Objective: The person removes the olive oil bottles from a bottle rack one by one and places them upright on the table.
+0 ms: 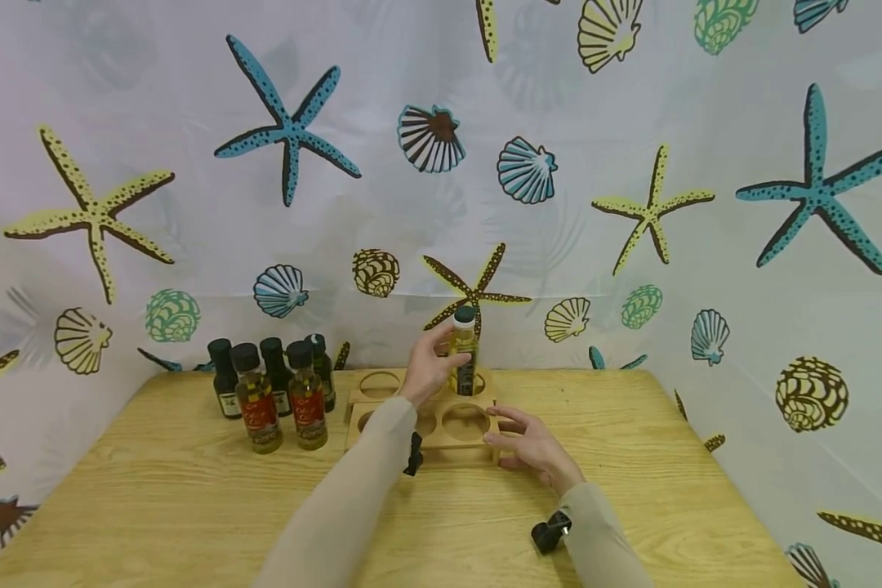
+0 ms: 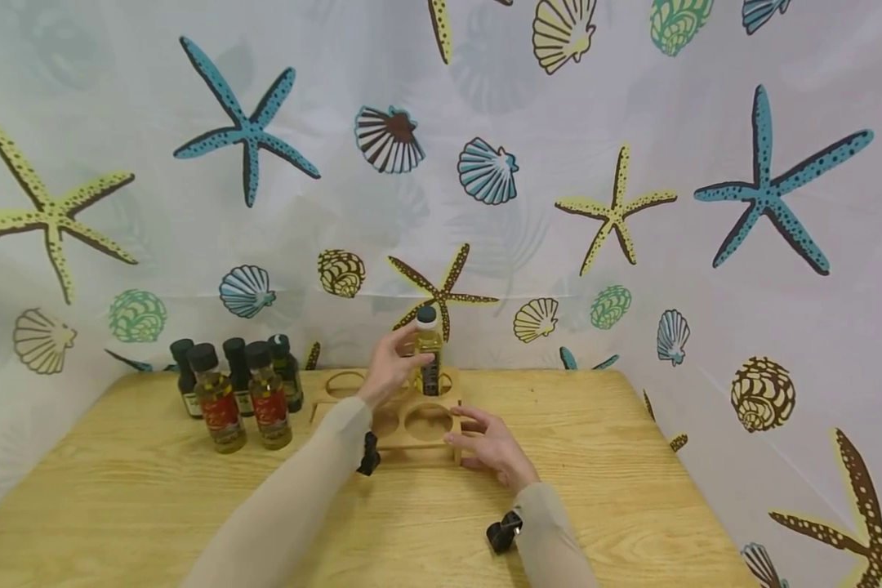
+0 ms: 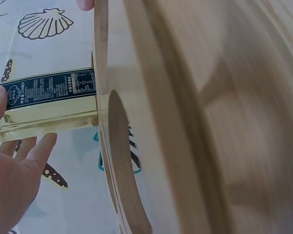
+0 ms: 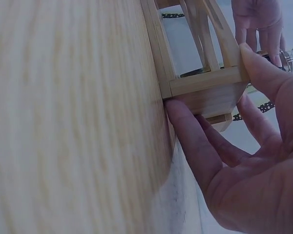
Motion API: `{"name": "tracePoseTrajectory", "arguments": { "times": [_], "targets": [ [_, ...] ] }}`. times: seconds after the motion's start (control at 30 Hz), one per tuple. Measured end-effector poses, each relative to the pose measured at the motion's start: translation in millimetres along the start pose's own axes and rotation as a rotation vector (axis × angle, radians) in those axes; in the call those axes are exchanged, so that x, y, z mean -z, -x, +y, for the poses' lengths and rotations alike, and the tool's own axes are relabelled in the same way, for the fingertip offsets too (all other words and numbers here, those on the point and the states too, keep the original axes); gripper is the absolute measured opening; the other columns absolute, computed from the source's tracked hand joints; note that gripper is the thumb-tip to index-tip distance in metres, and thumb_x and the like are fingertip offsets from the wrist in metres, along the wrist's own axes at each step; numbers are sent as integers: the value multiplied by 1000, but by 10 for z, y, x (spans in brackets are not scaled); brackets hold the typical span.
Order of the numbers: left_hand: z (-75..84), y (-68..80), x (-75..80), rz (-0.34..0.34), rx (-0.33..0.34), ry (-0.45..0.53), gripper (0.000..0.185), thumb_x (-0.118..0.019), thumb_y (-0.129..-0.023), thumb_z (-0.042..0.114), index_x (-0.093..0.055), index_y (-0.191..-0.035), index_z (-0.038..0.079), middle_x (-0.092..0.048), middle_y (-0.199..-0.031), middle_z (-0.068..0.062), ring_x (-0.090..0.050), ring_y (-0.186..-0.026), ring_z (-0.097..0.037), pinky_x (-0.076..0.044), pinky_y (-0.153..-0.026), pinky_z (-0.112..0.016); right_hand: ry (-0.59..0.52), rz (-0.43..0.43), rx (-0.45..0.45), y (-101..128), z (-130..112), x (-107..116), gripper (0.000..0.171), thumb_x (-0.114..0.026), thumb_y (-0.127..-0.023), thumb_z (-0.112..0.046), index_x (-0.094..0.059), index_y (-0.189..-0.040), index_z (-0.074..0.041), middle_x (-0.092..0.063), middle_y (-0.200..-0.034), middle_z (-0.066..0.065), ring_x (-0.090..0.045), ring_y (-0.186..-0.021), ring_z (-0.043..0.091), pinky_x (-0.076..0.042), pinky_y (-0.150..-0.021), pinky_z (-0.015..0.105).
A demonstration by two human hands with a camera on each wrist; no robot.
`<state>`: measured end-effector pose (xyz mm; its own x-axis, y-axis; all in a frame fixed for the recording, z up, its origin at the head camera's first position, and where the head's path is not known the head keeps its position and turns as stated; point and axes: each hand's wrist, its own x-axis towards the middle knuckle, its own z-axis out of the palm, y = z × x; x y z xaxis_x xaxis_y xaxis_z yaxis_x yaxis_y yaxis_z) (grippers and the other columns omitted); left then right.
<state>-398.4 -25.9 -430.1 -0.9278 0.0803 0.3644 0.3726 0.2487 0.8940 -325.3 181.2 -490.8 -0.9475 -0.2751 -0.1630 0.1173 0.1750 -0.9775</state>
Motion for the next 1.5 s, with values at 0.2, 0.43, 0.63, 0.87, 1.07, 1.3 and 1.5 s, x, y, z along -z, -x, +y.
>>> {"name": "tracePoseTrajectory", "arguments": {
  "times": [0.2, 0.43, 0.63, 0.87, 1.07, 1.3, 1.5],
  "targets": [
    [41, 42, 48, 19, 4, 14, 62, -74, -88, 14, -50, -145, 21, -53, -144, -7, -51, -130, -32, -46, -103, -52, 1, 6, -4, 13, -6, -21, 60, -75, -87, -27, -53, -142, -22, -37, -151, 24, -53, -126, 37, -58, -84, 44],
    [151, 111, 109, 41, 5, 25, 59, -75, -88, 18, -52, -143, 19, -51, -146, -6, -50, -131, -33, -47, -103, -53, -3, -8, 2, 13, 9, -54, 60, -75, -88, -26, -52, -143, -20, -35, -152, 24, -45, -133, 42, -58, -86, 46],
    [209, 141, 177, 82, 30, 78, 60, -75, -88, 18, -51, -144, 21, -51, -145, -7, -51, -130, -32, -52, -96, -50, -10, -13, -8, 14, 32, -71, 61, -76, -86, -28, -53, -143, -23, -35, -153, 23, -48, -131, 40, -58, -86, 44],
    [239, 193, 261, 140, 49, 90, 65, -76, -87, 19, -48, -146, 15, -52, -143, -11, -51, -128, -32, -50, -99, -48, -2, -18, -7, 24, 61, -73, 62, -77, -86, -29, -52, -143, -23, -35, -153, 23, -48, -131, 39, -58, -86, 43],
    [278, 280, 331, 132, 64, 100, 63, -77, -87, 20, -51, -144, 17, -52, -143, -8, -51, -127, -30, -50, -98, -48, -4, -4, -4, 72, 71, -66, 60, -75, -88, -26, -52, -143, -21, -35, -153, 24, -48, -132, 40, -58, -85, 44],
    [381, 329, 488, 75, 47, 97, 65, -77, -87, 22, -49, -145, 17, -58, -137, -9, -54, -126, -28, -53, -93, -48, -7, 7, 12, 72, 28, -37, 58, -74, -89, -23, -52, -143, -21, -36, -153, 23, -47, -133, 41, -57, -86, 46],
    [498, 418, 664, 65, 50, 88, 66, -78, -85, 22, -50, -145, 16, -62, -131, -11, -56, -125, -27, -52, -95, -50, -14, 4, 10, 34, 1, -24, 57, -75, -88, -23, -53, -142, -22, -36, -153, 22, -48, -132, 40, -58, -85, 45]
  ]
}}
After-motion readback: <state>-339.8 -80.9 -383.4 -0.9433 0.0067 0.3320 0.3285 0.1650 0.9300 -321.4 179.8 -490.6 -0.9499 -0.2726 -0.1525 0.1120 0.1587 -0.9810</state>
